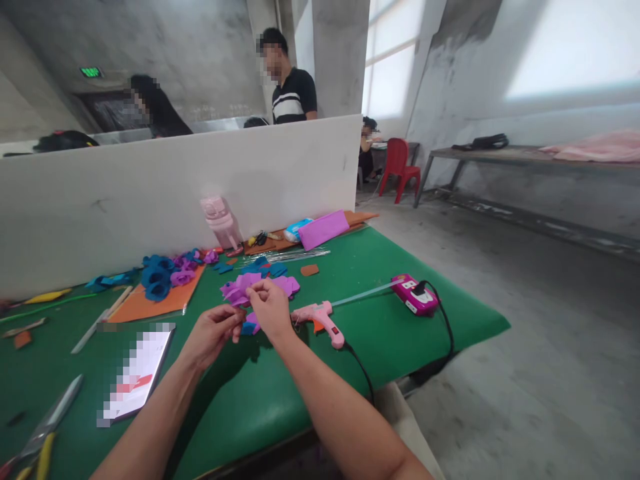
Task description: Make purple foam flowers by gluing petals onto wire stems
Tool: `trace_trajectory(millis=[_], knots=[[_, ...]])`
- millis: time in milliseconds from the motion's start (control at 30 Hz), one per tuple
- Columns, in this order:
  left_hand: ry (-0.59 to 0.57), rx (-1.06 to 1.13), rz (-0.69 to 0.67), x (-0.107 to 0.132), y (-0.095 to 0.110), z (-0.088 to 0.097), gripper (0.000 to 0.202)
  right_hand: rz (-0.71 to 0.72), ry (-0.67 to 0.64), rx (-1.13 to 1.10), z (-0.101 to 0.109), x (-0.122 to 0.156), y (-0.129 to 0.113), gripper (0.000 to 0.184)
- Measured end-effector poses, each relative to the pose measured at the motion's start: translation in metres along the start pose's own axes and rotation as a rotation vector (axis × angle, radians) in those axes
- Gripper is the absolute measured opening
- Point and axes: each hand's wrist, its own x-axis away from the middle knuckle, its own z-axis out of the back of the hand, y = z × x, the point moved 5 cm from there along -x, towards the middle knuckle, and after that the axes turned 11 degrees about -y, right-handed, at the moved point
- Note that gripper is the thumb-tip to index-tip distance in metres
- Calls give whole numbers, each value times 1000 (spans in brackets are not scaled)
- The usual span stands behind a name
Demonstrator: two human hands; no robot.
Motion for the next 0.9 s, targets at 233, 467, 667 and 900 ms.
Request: trace_trajectory(millis=[233, 467, 667, 900], knots=[[-2, -49, -15, -1, -3, 4, 16, 9, -50, -81, -3, 0, 1, 17], [18, -130, -53, 0, -1, 6, 17, 36, -72, -87, -6, 2, -4, 17], [81, -173, -103, 2, 9, 2, 17, 74, -97, -67, -8, 4, -15, 15], [93, -208, -163, 2, 13, 0, 16, 72, -95, -35, -7, 6, -15, 13]])
